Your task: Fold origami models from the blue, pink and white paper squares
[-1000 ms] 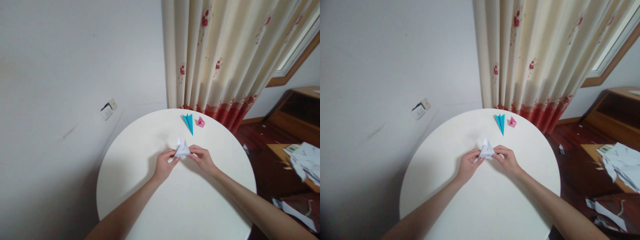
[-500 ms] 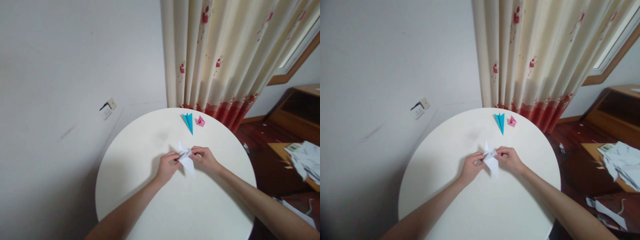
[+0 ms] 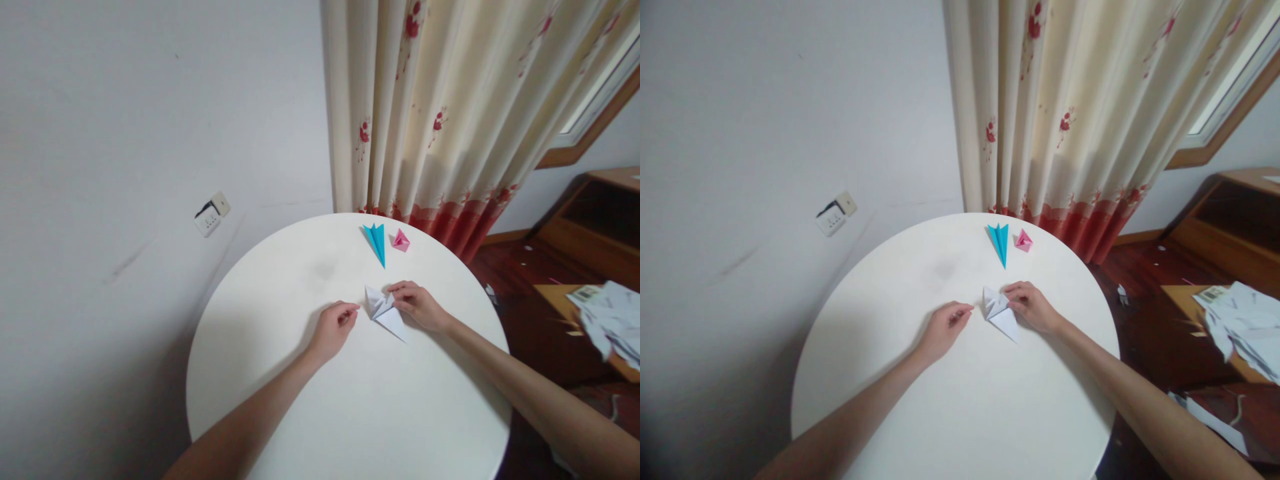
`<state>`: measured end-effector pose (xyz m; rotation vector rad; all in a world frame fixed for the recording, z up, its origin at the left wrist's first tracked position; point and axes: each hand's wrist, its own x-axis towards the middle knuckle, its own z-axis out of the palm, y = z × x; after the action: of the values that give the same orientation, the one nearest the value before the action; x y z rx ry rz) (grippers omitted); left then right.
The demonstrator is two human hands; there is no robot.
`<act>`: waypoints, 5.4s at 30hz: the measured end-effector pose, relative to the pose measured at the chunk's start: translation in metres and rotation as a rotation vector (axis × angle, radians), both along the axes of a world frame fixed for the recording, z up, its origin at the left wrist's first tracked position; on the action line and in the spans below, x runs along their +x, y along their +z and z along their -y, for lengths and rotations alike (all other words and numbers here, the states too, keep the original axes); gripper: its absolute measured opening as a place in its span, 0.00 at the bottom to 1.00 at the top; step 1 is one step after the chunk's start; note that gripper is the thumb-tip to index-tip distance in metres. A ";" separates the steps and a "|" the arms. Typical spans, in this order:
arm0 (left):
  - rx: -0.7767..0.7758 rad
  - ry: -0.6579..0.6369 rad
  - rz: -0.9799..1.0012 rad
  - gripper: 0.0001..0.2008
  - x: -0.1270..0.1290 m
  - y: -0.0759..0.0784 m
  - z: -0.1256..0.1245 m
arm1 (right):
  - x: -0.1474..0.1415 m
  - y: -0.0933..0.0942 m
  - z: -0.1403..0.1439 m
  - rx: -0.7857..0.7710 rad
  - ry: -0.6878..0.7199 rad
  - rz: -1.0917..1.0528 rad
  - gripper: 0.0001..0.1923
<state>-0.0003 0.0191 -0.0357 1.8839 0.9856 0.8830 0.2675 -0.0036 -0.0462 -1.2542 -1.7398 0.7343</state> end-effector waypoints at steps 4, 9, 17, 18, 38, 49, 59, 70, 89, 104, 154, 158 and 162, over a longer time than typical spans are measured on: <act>0.017 -0.002 -0.022 0.10 -0.002 0.001 -0.002 | 0.017 -0.001 -0.005 0.022 -0.026 0.071 0.09; 0.005 -0.002 -0.027 0.11 -0.001 0.002 -0.004 | 0.055 0.003 -0.018 0.081 -0.069 0.172 0.09; -0.014 -0.007 -0.046 0.12 -0.002 0.006 -0.005 | 0.146 0.006 -0.054 0.045 -0.087 0.181 0.15; -0.024 -0.006 -0.050 0.12 -0.003 0.006 -0.006 | 0.157 0.006 -0.060 0.034 -0.095 0.181 0.16; -0.139 0.085 -0.053 0.16 -0.004 0.004 -0.018 | 0.227 0.030 -0.115 -0.135 -0.268 0.055 0.14; 0.148 0.189 -0.122 0.21 -0.016 0.001 -0.029 | 0.167 0.081 -0.059 0.644 -1.085 -0.109 0.20; 0.319 0.148 -0.581 0.28 -0.018 0.004 -0.014 | -0.072 0.031 -0.008 0.274 -0.255 0.322 0.24; 0.443 0.054 -0.841 0.29 -0.019 -0.014 -0.014 | -0.106 -0.006 -0.014 0.057 -0.098 0.747 0.29; 0.416 0.061 -0.833 0.27 -0.019 -0.011 -0.014 | -0.105 -0.002 -0.009 0.046 -0.053 0.766 0.30; 0.363 0.143 -0.508 0.18 -0.026 -0.008 -0.027 | -0.053 0.005 -0.069 0.098 -0.599 0.656 0.23; -0.082 0.200 0.152 0.15 -0.026 -0.012 -0.041 | -0.135 -0.002 -0.022 0.065 -0.092 0.154 0.20; -0.096 0.210 0.162 0.15 -0.026 -0.009 -0.040 | -0.142 0.001 -0.018 0.024 -0.028 0.097 0.20; -0.157 0.236 0.224 0.12 -0.026 -0.012 -0.041 | -0.147 0.005 -0.015 0.039 0.072 -0.059 0.20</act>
<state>-0.0259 0.0600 -0.0474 1.5211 1.1175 1.0940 0.1208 0.0113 -0.0417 -1.1376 -1.7507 0.7686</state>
